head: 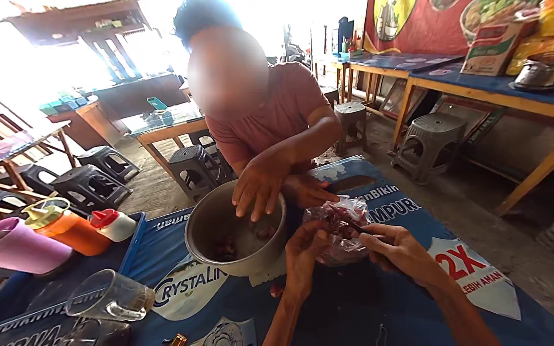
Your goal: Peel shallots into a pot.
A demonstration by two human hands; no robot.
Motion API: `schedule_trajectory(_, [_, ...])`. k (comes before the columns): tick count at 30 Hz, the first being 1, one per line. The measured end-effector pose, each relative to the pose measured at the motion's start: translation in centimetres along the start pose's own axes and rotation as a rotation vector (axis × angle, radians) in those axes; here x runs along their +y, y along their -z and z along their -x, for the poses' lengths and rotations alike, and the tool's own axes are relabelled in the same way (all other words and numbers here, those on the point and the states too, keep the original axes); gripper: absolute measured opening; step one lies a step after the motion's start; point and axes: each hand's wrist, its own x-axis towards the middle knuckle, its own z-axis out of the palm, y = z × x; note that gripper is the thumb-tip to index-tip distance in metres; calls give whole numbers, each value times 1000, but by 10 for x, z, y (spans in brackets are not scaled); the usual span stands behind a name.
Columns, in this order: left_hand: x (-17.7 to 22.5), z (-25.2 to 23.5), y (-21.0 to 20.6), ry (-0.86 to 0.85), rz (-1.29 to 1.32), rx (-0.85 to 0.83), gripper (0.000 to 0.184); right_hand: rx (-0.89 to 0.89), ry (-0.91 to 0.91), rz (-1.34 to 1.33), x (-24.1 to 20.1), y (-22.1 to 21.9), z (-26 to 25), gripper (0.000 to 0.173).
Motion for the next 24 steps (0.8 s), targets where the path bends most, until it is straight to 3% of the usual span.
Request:
schedule_trajectory(7, [-20, 3, -4, 62, 116, 63, 23, -185, -50, -261, 5, -28, -1, 56])
schedule_trajectory(24, [-20, 3, -4, -39, -44, 22, 20, -220, -73, -292, 10, -34, -4, 49])
